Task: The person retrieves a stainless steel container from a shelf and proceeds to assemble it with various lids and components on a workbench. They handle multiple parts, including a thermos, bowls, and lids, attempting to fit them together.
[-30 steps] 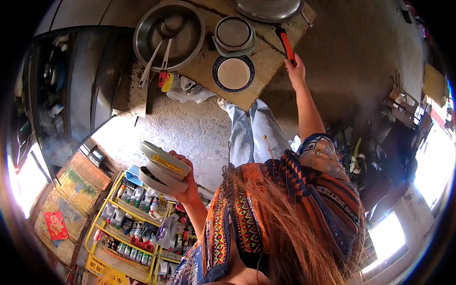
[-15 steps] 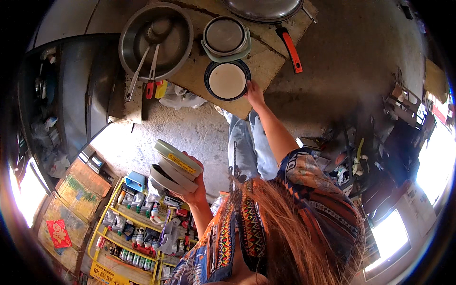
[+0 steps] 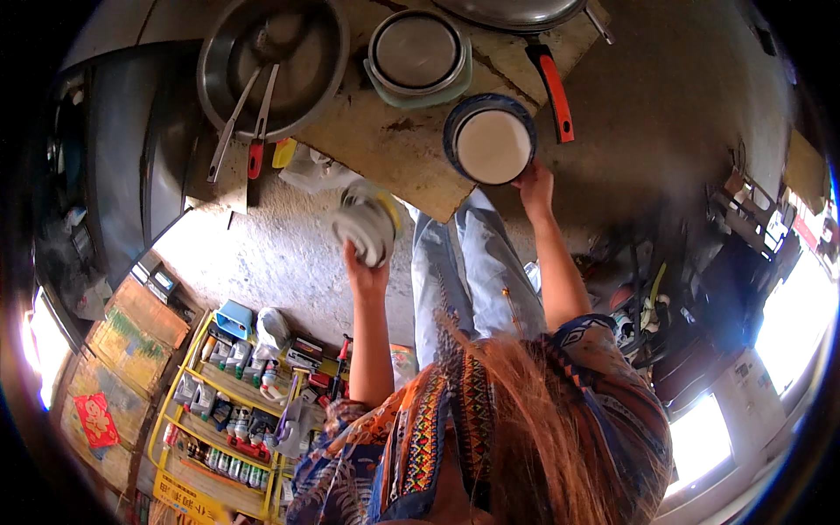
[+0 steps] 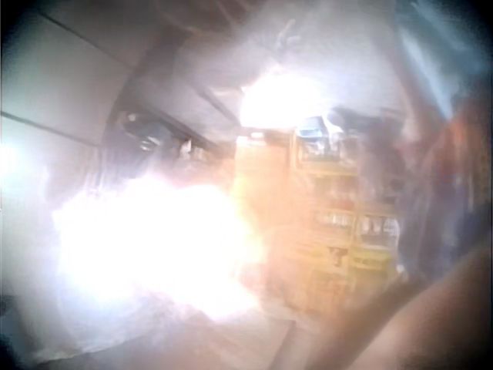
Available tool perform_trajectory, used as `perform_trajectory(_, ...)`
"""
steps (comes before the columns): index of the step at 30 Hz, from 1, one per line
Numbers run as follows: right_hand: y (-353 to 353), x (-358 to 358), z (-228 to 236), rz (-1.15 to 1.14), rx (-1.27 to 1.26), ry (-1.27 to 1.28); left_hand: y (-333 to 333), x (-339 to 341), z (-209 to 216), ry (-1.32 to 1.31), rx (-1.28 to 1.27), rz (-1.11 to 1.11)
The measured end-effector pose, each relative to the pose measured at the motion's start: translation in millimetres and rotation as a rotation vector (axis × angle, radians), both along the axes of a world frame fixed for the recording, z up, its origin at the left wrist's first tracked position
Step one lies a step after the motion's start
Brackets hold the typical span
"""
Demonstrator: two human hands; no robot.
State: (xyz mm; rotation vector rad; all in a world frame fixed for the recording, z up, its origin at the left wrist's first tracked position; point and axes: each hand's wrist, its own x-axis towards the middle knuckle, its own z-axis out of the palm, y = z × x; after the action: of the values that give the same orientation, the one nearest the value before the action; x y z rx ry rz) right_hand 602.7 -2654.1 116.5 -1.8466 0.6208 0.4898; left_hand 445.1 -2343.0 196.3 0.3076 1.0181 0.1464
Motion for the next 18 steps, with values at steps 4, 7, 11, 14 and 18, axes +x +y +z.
perform_trajectory(4, -4.3, 19.2, -5.4, -0.119, 0.133, -0.093, -0.2, 42.2, -52.9, -0.013, 0.108, -0.078)
perform_trajectory(7, 5.9, 24.3, -11.0, -0.268, 0.238, -0.062, 1.5, 75.7, -73.2, -0.046, 0.283, -0.155)
perform_trajectory(11, 37.5, 10.1, 11.0, -0.722, 0.557, 0.100, 3.3, 104.5, -77.3, -0.051, 0.484, -0.261)
perform_trajectory(14, 74.6, 2.7, 53.9, -0.473, 0.541, 0.376, 9.1, 114.8, -77.3, -0.053, 0.567, -0.337)
perform_trajectory(18, 128.5, 45.9, 110.1, 0.212, 0.090, -0.551, 19.3, 112.6, -77.2, -0.012, 0.644, -0.391)
